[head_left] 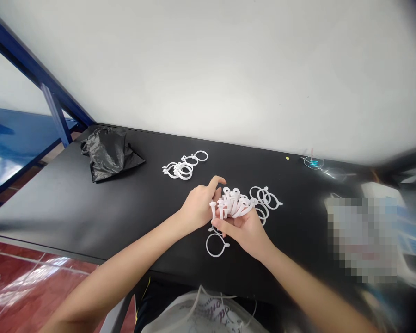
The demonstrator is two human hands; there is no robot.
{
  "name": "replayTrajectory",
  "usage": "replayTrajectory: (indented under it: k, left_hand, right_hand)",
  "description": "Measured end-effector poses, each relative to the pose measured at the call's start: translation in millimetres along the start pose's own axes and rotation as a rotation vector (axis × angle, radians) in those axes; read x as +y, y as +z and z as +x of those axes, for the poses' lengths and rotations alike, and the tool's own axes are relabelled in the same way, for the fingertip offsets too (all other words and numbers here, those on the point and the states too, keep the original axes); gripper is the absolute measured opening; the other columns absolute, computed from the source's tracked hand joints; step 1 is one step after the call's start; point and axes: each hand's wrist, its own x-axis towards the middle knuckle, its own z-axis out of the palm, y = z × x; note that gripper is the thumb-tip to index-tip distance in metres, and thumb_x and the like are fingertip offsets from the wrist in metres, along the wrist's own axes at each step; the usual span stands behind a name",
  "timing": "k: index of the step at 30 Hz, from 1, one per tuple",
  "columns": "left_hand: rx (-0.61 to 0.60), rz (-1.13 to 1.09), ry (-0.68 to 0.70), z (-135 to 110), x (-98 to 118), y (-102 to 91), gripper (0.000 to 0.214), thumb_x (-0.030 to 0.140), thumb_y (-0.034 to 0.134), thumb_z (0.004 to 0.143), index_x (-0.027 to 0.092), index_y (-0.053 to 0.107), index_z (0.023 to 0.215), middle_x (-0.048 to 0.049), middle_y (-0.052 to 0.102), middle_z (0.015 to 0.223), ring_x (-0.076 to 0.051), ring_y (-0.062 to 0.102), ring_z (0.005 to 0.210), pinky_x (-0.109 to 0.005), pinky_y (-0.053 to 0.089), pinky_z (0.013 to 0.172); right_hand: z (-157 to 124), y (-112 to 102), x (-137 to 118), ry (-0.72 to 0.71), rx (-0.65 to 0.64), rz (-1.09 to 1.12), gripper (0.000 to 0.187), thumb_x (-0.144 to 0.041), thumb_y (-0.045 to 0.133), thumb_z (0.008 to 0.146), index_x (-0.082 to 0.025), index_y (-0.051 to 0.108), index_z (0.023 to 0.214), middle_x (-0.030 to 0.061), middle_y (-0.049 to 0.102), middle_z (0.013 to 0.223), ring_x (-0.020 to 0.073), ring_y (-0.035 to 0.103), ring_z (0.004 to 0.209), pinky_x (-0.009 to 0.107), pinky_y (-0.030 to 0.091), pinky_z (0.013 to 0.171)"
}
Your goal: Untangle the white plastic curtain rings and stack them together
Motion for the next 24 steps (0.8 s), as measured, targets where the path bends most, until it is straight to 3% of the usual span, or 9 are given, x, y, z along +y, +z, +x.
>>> replayTrajectory:
  k: [6,9,14,17,21,24]
  left_hand:
    - [0.018,0.153,-0.021,0,2,1.1,0.038,0.011,0.054,0.073,0.02,0.046,0.109,0.0101,0.047,0.056,-0.012,0.044,0.049,-0.022,0.028,0.052]
    - [0.047,0.162,0.002,0,1,-0.1,0.029,0.011,0.048,0.081,0.02,0.048,0.108,0.0087,0.05,0.057,-0.012,0.046,0.048,-0.022,0.03,0.051]
    - [0.057,0.125,0.179,-1,-2,-6.8,0.02,0.022,0.04,0.096,0.018,0.048,0.114,0.0028,0.061,0.073,-0.011,0.055,0.056,-0.022,0.04,0.057]
    - [0.023,0.278,0.293,-1,-4,-11.2,0.023,0.027,0.033,0.102,0.016,0.053,0.107,-0.0027,0.064,0.085,-0.011,0.058,0.064,-0.022,0.04,0.057]
    - [0.015,0.545,0.434,1,-9,-14.5,0.036,0.025,0.026,0.104,0.015,0.053,0.083,-0.0018,0.056,0.076,-0.01,0.048,0.055,-0.022,0.031,0.051]
    - [0.026,0.556,0.464,1,-10,-16.7,0.037,0.023,0.026,0.104,0.015,0.051,0.078,-0.0006,0.051,0.072,-0.009,0.041,0.053,-0.024,0.028,0.05]
  right_hand:
    - [-1,-1,7,-0.01,0.058,-0.103,0.015,-0.032,0.073,0.081,-0.019,0.066,0.086,0.0012,0.06,0.077,0.0123,0.054,0.063,0.022,0.045,0.046]
    - [1,-3,2,0.002,0.055,-0.115,0.018,-0.033,0.075,0.079,-0.018,0.066,0.083,0.0017,0.062,0.074,0.013,0.057,0.061,0.021,0.043,0.044]
    - [6,-13,-9,-0.051,0.11,-0.1,0.023,-0.038,0.07,0.083,-0.016,0.066,0.08,0.0031,0.065,0.074,0.0118,0.059,0.058,0.021,0.046,0.045]
    - [7,-18,-12,0.005,0.091,-0.049,0.026,-0.041,0.07,0.083,-0.016,0.066,0.082,0.003,0.066,0.075,0.0127,0.062,0.06,0.022,0.05,0.048]
    - [7,-19,-11,0.056,0.065,0.008,0.028,-0.042,0.07,0.083,-0.015,0.066,0.077,0.0003,0.063,0.069,0.0098,0.059,0.053,0.025,0.054,0.053]
    - [6,-18,-11,-0.017,0.091,-0.012,0.028,-0.042,0.07,0.083,-0.016,0.067,0.074,0.0005,0.063,0.068,0.0098,0.058,0.053,0.026,0.055,0.054]
